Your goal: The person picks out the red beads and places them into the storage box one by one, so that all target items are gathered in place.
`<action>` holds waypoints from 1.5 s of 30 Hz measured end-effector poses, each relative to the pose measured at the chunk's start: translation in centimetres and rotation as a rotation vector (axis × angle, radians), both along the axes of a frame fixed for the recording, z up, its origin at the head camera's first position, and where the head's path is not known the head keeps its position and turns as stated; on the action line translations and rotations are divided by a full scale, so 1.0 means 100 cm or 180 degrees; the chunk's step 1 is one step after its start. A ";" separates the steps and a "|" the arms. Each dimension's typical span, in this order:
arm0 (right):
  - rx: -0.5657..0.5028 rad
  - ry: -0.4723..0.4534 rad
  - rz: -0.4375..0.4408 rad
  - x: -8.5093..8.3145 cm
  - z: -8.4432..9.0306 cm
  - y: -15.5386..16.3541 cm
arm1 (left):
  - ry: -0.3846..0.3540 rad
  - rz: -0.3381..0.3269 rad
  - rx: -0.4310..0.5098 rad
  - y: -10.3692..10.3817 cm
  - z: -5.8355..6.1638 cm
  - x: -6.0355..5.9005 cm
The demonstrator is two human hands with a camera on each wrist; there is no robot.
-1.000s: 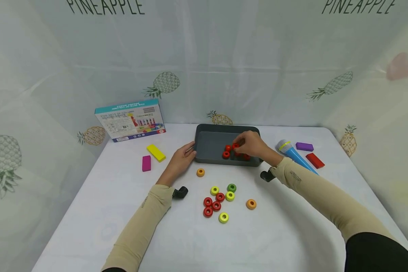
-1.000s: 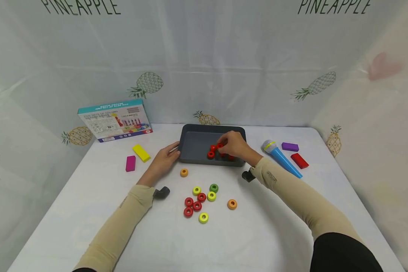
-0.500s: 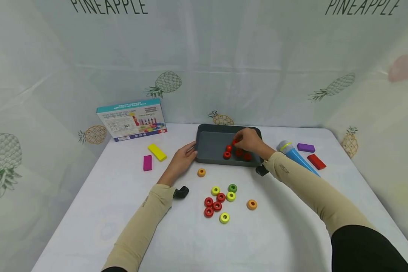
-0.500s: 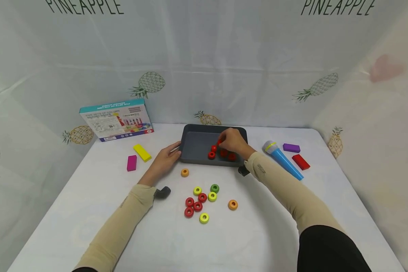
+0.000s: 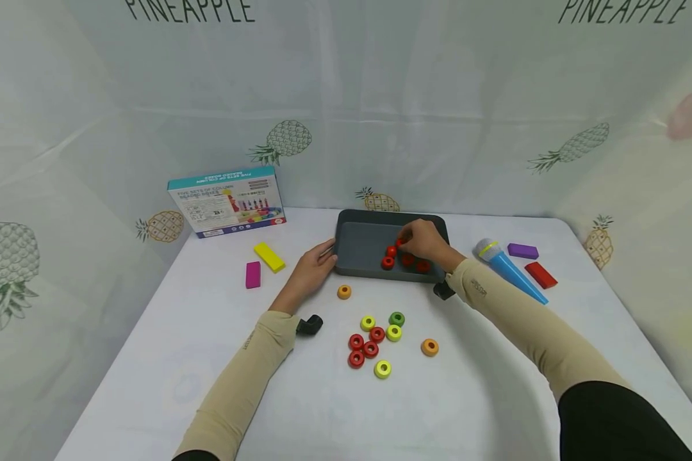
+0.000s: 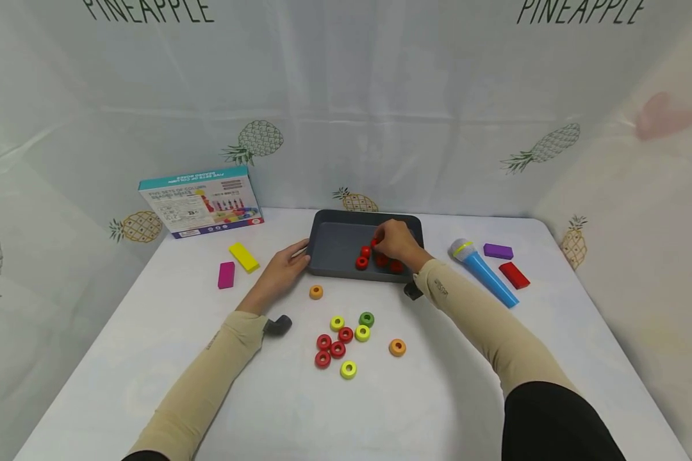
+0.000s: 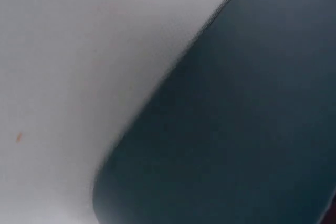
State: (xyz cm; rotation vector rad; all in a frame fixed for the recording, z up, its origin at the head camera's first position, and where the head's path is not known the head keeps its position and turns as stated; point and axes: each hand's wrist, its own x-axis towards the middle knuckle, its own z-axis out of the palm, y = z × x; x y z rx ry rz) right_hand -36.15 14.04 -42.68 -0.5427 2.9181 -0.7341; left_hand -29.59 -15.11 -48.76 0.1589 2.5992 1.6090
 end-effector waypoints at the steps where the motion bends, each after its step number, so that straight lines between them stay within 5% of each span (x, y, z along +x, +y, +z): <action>1: -0.0009 0.0015 -0.0002 0.000 0.000 0.001 | -0.0002 -0.0005 0.0000 0.000 0.000 0.000; 15: -0.0150 0.0177 0.0161 0.010 0.004 0.000 | 0.0005 -0.0050 -0.0006 0.000 0.006 0.003; 22: -0.0326 0.0422 0.0249 0.030 0.012 -0.002 | 0.0001 -0.0035 -0.0016 0.002 0.005 0.004; 45: -0.0558 0.0348 0.0662 0.085 0.027 -0.023 | -0.0041 -0.0022 -0.0013 0.001 0.006 0.002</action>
